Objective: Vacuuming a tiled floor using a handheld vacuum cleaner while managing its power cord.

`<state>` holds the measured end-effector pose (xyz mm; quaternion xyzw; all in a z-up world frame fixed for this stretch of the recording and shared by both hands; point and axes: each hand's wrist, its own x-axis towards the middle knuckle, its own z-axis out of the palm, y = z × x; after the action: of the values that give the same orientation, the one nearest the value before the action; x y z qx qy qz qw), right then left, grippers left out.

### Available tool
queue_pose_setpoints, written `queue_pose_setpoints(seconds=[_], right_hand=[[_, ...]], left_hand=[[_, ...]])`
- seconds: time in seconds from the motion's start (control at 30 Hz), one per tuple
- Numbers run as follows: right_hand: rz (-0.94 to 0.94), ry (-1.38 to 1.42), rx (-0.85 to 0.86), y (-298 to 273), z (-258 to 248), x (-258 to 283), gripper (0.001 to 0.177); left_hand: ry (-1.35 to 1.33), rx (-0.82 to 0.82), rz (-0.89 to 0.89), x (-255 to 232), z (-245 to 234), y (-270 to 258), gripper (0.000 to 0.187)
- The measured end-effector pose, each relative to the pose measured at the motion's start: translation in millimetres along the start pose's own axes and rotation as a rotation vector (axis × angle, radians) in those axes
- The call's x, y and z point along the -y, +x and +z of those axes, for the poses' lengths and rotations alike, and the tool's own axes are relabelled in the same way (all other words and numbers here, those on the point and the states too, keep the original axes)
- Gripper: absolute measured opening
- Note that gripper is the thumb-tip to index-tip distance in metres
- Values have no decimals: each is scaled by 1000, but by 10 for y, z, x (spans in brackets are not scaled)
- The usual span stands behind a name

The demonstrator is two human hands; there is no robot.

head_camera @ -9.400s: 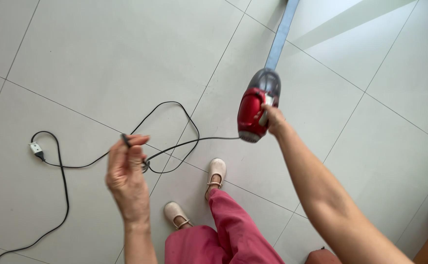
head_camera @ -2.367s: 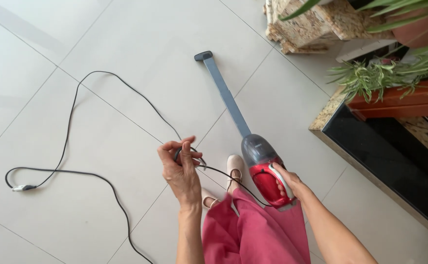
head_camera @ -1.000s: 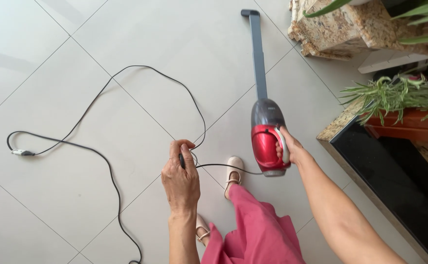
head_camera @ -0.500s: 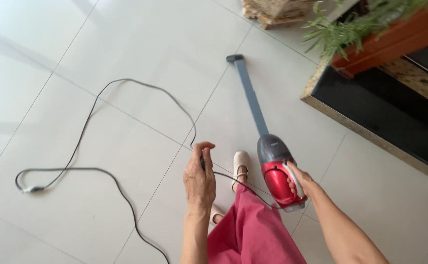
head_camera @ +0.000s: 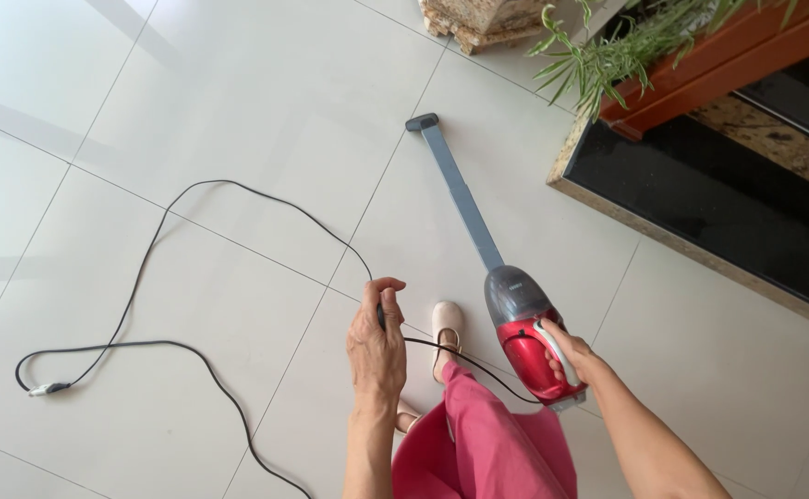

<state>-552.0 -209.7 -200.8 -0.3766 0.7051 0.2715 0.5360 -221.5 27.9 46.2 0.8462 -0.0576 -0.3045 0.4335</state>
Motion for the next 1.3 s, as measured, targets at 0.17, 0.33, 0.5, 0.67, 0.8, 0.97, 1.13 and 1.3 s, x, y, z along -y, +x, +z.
queue_pose_setpoints(seconds=[0.17,0.33,0.5,0.67,0.8,0.97,1.13,1.3], right_hand=[[-49,17,30,173,206,971,72],[-139,27,72,519,502,2092,70],[-253,82,206,809,762,3066,64],[-284,63,146,710,993,3487,62],[-282,68,141,645,999,3376,63],[-244,153,176,786,913,2557,62],[-226,190,126,554,746,1488,60],[-182,259,-38,253,587,416,58]], left_hand=[[2,-80,-2,-180,-10,365,38],[-65,-142,-66,-248,-45,713,37],[-82,-219,-142,-208,-87,898,37],[-125,-264,-153,-109,-108,899,36],[-163,-295,-131,22,-102,825,34],[-182,-270,-125,97,-206,591,34],[-217,-243,-20,271,-336,174,35],[-219,-127,-19,399,-326,-321,35]])
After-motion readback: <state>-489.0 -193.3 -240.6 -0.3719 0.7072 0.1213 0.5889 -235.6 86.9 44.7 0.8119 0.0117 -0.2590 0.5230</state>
